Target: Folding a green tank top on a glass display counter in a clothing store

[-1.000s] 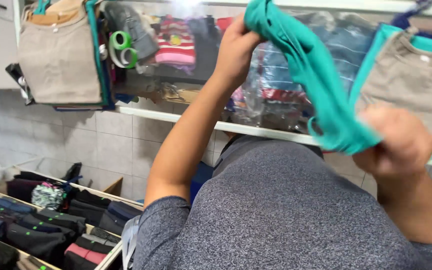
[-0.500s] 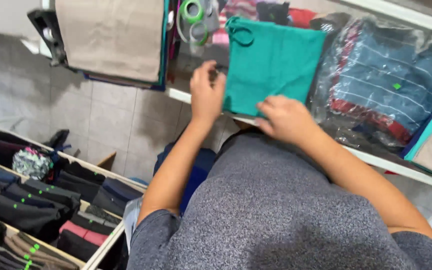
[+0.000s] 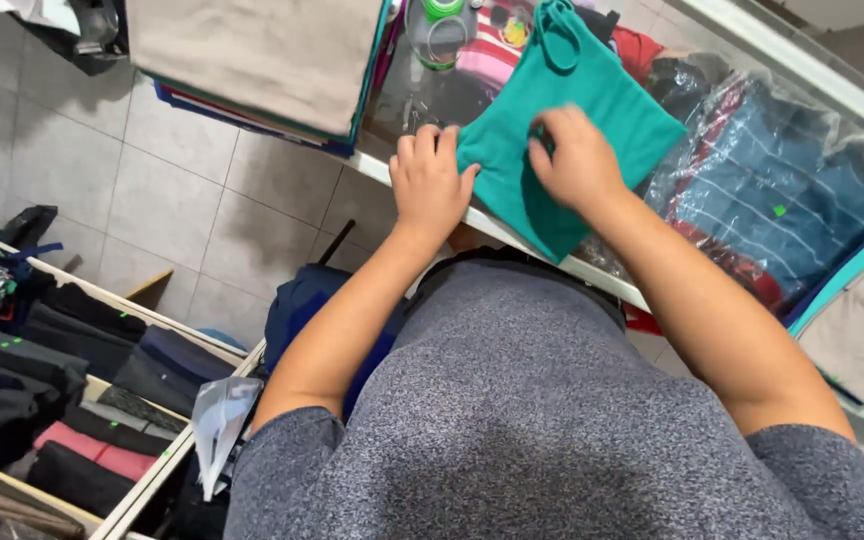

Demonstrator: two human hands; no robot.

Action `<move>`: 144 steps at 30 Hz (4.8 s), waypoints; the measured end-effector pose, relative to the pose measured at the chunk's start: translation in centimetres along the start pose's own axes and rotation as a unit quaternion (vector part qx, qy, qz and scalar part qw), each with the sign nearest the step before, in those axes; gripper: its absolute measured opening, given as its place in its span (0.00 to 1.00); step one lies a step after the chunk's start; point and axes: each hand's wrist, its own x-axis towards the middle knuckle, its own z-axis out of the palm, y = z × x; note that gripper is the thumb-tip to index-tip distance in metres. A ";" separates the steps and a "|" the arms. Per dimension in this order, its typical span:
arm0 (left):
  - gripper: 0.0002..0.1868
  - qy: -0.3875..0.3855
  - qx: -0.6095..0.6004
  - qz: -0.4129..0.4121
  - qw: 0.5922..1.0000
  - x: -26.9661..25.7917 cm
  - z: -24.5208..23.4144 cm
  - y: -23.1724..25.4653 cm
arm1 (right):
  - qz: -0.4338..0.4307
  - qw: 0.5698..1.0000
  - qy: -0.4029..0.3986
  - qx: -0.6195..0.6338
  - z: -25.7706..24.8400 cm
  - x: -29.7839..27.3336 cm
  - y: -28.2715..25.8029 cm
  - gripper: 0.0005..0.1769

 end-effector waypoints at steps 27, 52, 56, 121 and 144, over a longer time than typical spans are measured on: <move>0.02 0.120 -0.196 0.131 0.964 -3.2 -4.1 6.4 | -0.238 0.928 0.156 -0.239 -7.2 0.2 3.2 0.12; 0.12 -0.057 -0.358 0.060 0.930 -17.3 4.0 24.6 | -0.250 0.947 0.175 -0.103 -12.5 -23.8 16.8 0.11; 0.12 -0.193 -0.386 0.008 0.902 -17.9 7.0 25.6 | -0.206 0.962 0.144 -0.104 -10.1 -27.2 20.5 0.09; 0.30 -0.128 0.014 0.206 0.970 -14.7 10.7 30.3 | -0.073 0.988 0.020 -0.132 -13.4 -36.5 22.8 0.23; 0.33 -0.011 0.068 0.179 0.981 2.1 7.9 11.3 | 0.167 0.949 0.025 -0.267 -8.7 -34.3 18.6 0.27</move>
